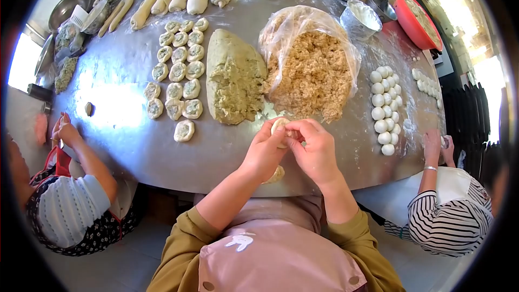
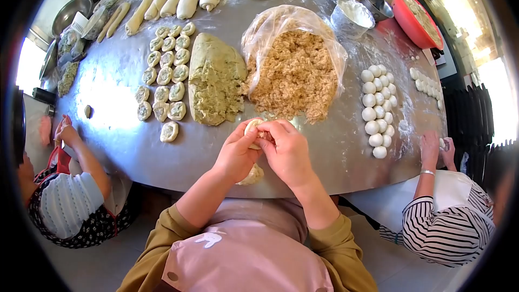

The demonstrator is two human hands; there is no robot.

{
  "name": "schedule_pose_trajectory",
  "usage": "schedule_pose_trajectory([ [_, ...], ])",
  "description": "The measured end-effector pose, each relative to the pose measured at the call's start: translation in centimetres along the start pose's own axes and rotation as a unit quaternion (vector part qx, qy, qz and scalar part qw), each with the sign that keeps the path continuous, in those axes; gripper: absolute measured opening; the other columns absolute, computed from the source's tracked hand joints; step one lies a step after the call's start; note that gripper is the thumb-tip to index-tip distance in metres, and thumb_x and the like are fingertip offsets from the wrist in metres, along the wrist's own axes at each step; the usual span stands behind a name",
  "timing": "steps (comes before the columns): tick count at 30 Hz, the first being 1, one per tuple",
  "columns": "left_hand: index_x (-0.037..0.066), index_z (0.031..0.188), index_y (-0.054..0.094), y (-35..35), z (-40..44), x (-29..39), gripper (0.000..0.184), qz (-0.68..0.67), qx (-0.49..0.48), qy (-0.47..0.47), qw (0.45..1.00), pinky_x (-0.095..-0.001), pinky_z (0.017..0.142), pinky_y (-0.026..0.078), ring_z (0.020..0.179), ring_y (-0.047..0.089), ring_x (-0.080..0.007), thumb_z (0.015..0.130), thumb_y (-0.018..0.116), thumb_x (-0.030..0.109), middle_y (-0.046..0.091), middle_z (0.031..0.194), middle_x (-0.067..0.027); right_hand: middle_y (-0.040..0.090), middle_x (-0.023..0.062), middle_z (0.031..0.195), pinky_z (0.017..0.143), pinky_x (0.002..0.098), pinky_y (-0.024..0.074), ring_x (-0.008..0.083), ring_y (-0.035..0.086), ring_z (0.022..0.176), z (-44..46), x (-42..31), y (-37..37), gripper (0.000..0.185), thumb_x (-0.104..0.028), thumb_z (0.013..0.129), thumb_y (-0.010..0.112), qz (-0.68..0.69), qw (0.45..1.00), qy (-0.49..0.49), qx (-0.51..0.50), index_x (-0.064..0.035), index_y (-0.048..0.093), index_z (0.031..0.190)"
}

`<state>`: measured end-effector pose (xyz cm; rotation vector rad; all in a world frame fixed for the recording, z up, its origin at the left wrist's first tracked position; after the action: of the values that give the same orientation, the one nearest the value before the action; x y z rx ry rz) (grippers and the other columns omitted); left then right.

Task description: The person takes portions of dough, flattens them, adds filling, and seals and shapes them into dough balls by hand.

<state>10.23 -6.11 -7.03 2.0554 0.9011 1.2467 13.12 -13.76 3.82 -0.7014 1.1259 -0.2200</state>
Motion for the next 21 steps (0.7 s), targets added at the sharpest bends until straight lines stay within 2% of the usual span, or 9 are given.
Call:
schedule_pose_trajectory([
  [3, 0.003, 0.129, 0.042, 0.1, -0.4, 0.5, 0.031, -0.015, -0.001, 0.007, 1.000, -0.0363, 0.097, 0.043, 0.111, 0.053, -0.0213, 0.101, 0.043, 0.017, 0.053, 0.120, -0.0114, 0.066, 0.0110, 0.097, 0.069, 0.0310, 0.0555, 0.0237, 0.068, 0.082, -0.3, 0.9, 0.3, 0.029, 0.000, 0.081, 0.067, 0.169, 0.983, 0.072, 0.010, -0.0048, 0.059, 0.108],
  [6, 0.003, 0.129, 0.042, 0.3, -0.5, 0.4, 0.031, -0.010, 0.014, 0.002, 1.000, -0.0365, 0.097, 0.043, 0.112, 0.054, -0.0215, 0.100, 0.044, 0.016, 0.054, 0.119, -0.0115, 0.067, 0.0126, 0.102, 0.072, 0.0308, 0.0561, 0.0241, 0.068, 0.085, -0.5, 1.3, 0.4, 0.033, 0.002, 0.082, 0.065, 0.120, 0.990, 0.069, 0.000, -0.0039, 0.056, 0.113],
  [9, 0.002, 0.129, 0.042, 0.3, -0.5, 0.2, 0.032, 0.023, 0.012, 0.008, 1.000, -0.0374, 0.096, 0.046, 0.112, 0.055, -0.0228, 0.100, 0.044, 0.016, 0.055, 0.118, -0.0118, 0.069, 0.0122, 0.098, 0.071, 0.0298, 0.0556, 0.0223, 0.069, 0.080, -0.4, 0.5, 0.3, 0.030, 0.000, 0.085, 0.065, 0.051, 0.998, 0.033, 0.028, -0.0036, 0.057, 0.113],
  [12, 0.001, 0.129, 0.042, -0.1, -0.6, 0.4, 0.032, 0.009, 0.001, -0.011, 1.000, -0.0378, 0.094, 0.048, 0.112, 0.056, -0.0252, 0.100, 0.045, 0.015, 0.056, 0.118, -0.0129, 0.070, 0.0105, 0.093, 0.070, 0.0286, 0.0550, 0.0211, 0.069, 0.076, -0.2, 0.5, 0.7, 0.027, -0.003, 0.086, 0.065, 0.073, 0.994, 0.072, 0.024, -0.0027, 0.057, 0.112],
  [15, -0.001, 0.129, 0.042, 0.0, -1.1, 1.0, 0.034, -0.046, -0.009, -0.011, 0.999, -0.0383, 0.096, 0.048, 0.113, 0.056, -0.0282, 0.100, 0.045, 0.015, 0.056, 0.118, -0.0143, 0.071, 0.0090, 0.091, 0.067, 0.0275, 0.0543, 0.0201, 0.069, 0.073, -0.4, 2.5, 0.3, 0.027, -0.004, 0.086, 0.066, 0.177, 0.978, 0.105, 0.042, -0.0014, 0.057, 0.112],
  [16, -0.002, 0.129, 0.042, -0.2, -1.1, 1.2, 0.034, -0.062, -0.004, -0.008, 0.998, -0.0386, 0.098, 0.047, 0.114, 0.055, -0.0292, 0.100, 0.045, 0.016, 0.056, 0.118, -0.0148, 0.070, 0.0111, 0.097, 0.073, 0.0297, 0.0536, 0.0216, 0.069, 0.082, -0.3, 4.0, -0.6, 0.031, -0.008, 0.086, 0.067, 0.148, 0.980, 0.111, 0.071, -0.0014, 0.057, 0.115],
  [19, -0.002, 0.131, 0.040, -0.2, -1.2, 1.9, 0.036, -0.101, -0.017, -0.014, 0.995, -0.0402, 0.102, 0.045, 0.116, 0.055, -0.0318, 0.100, 0.044, 0.016, 0.054, 0.121, -0.0159, 0.066, 0.0159, 0.109, 0.083, 0.0341, 0.0515, 0.0258, 0.066, 0.096, 0.8, 2.9, -3.1, 0.036, -0.015, 0.087, 0.067, 0.019, 0.994, 0.002, 0.108, -0.0024, 0.056, 0.119],
  [20, -0.002, 0.132, 0.040, 0.0, -1.3, 2.1, 0.037, -0.117, -0.025, -0.020, 0.993, -0.0403, 0.102, 0.046, 0.116, 0.054, -0.0320, 0.100, 0.044, 0.016, 0.054, 0.122, -0.0160, 0.056, 0.0192, 0.126, 0.096, 0.0412, 0.0438, 0.0325, 0.054, 0.116, 0.7, 2.4, -2.5, 0.050, -0.031, 0.088, 0.067, 0.001, 0.999, 0.010, 0.051, -0.0013, 0.053, 0.125],
  [21, -0.001, 0.132, 0.040, 0.2, -1.5, 2.2, 0.037, -0.134, -0.034, -0.027, 0.990, -0.0405, 0.101, 0.046, 0.116, 0.054, -0.0322, 0.100, 0.044, 0.016, 0.054, 0.122, -0.0161, 0.054, 0.0192, 0.128, 0.098, 0.0430, 0.0413, 0.0347, 0.051, 0.119, 0.5, 0.8, -2.0, 0.055, -0.036, 0.087, 0.066, -0.027, 0.998, -0.039, 0.030, -0.0006, 0.052, 0.126],
])
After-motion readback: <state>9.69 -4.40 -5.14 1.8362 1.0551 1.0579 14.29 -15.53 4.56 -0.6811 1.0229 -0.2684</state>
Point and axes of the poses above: each hand's wrist, its own z-axis towards the middle knuckle, its own y-axis out of the palm, x = y × z, the point moved 10 cm from there along z, towards the middle knuckle
